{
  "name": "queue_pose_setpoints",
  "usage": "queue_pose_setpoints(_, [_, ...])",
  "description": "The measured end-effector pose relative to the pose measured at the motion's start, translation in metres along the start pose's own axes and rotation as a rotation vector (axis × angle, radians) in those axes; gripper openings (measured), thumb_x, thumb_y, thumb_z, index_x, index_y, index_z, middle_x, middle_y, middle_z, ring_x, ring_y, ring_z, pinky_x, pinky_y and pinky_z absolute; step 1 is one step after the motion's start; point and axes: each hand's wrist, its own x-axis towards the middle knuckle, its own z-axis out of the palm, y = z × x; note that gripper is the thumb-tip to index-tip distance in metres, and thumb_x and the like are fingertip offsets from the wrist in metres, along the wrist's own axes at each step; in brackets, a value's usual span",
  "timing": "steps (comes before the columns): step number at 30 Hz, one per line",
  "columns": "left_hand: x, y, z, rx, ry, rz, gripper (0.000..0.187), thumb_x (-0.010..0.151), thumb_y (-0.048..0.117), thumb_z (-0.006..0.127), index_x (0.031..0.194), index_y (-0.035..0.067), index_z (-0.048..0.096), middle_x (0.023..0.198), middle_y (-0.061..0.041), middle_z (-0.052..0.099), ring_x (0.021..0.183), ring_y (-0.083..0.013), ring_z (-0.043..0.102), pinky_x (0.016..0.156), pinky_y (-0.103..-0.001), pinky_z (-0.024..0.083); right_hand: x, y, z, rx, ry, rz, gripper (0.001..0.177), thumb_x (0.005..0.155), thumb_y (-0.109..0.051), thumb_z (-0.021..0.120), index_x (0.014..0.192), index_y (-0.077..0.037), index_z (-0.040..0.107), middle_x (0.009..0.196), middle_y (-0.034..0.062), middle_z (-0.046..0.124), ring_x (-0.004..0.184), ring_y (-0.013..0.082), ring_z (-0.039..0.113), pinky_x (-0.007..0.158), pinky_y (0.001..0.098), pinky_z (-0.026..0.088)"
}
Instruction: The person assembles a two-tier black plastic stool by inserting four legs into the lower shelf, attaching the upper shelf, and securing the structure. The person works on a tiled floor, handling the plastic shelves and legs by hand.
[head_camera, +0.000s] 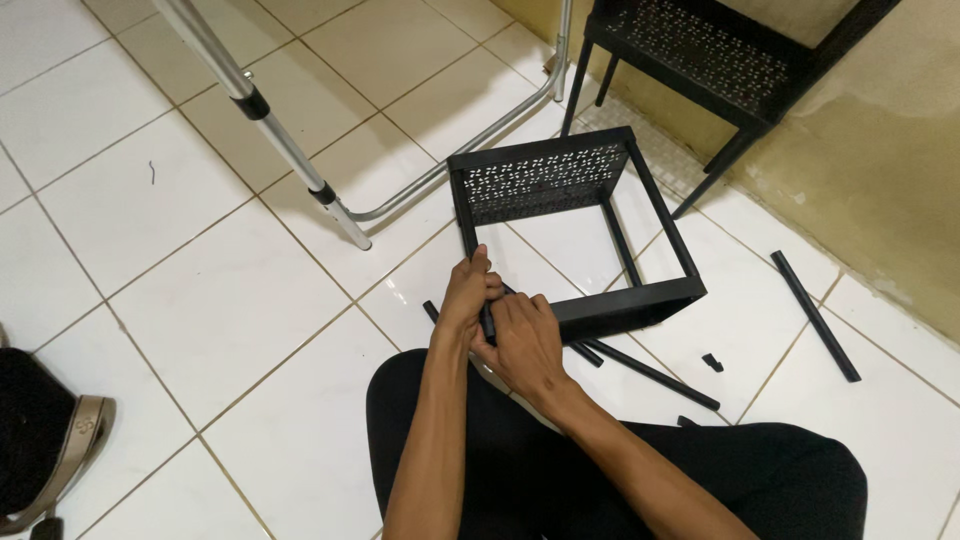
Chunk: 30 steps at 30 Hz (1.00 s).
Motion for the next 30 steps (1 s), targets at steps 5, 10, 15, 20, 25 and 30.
queue_pose_setpoints(5, [-0.004,0.005,0.003,-0.112,-0.067,-0.014,0.036,0.107,0.033,0.051,0.079,0.012,0.045,0.058,0.005,0.035,0.048,-0.0053,0.03,0.043,-0.021,0.027,-0.001,-0.004,-0.005,0.015,0.034,0.079,0.029,0.081,-0.029,0.077,0.082,-0.003,0.063,0.075,0.0092,0.063,0.075,0.0238,0.058,0.07,0.0397,0.04])
queue_pose_setpoints(10, [-0.004,0.003,0.004,-0.186,-0.057,-0.1,0.045,0.105,0.045,0.051,0.074,0.013,0.043,0.056,0.006,0.032,0.045,-0.0054,0.028,0.039,-0.02,0.026,-0.002,-0.001,-0.004,-0.041,0.034,0.094,0.029,0.081,-0.03,0.077,0.084,-0.003,0.064,0.07,0.0093,0.064,0.068,0.0232,0.059,0.066,0.0408,0.039])
queue_pose_setpoints(15, [0.007,-0.01,-0.003,-0.125,-0.075,-0.012,0.045,0.106,0.044,0.052,0.074,0.012,0.044,0.058,0.006,0.033,0.047,-0.0042,0.028,0.04,-0.02,0.026,0.002,-0.009,-0.007,0.019,0.0,0.081,0.031,0.08,-0.027,0.074,0.092,0.0,0.064,0.077,0.0118,0.065,0.074,0.0249,0.06,0.069,0.0418,0.04])
queue_pose_setpoints(20, [0.006,-0.009,0.001,-0.067,-0.012,-0.033,0.043,0.106,0.042,0.05,0.075,0.013,0.046,0.056,0.005,0.034,0.046,-0.0052,0.029,0.04,-0.021,0.027,0.0,-0.011,-0.009,-0.02,-0.05,0.086,0.027,0.083,-0.024,0.071,0.088,0.001,0.062,0.077,0.0135,0.062,0.076,0.0274,0.057,0.073,0.0422,0.04])
queue_pose_setpoints(25, [0.001,-0.006,0.005,-0.051,-0.021,0.015,0.044,0.107,0.041,0.049,0.075,0.012,0.045,0.056,0.006,0.032,0.045,-0.005,0.027,0.04,-0.022,0.026,-0.003,-0.009,-0.005,-0.031,-0.052,0.083,0.025,0.085,-0.022,0.069,0.088,0.002,0.063,0.077,0.0147,0.06,0.074,0.0283,0.054,0.072,0.0415,0.04])
queue_pose_setpoints(30, [-0.003,-0.006,0.009,-0.105,-0.011,0.003,0.042,0.107,0.041,0.049,0.075,0.013,0.044,0.055,0.006,0.031,0.045,-0.0055,0.026,0.04,-0.024,0.024,-0.008,-0.006,-0.008,-0.005,-0.08,0.077,0.026,0.09,-0.022,0.068,0.092,0.003,0.064,0.081,0.015,0.062,0.076,0.0276,0.054,0.074,0.0411,0.041])
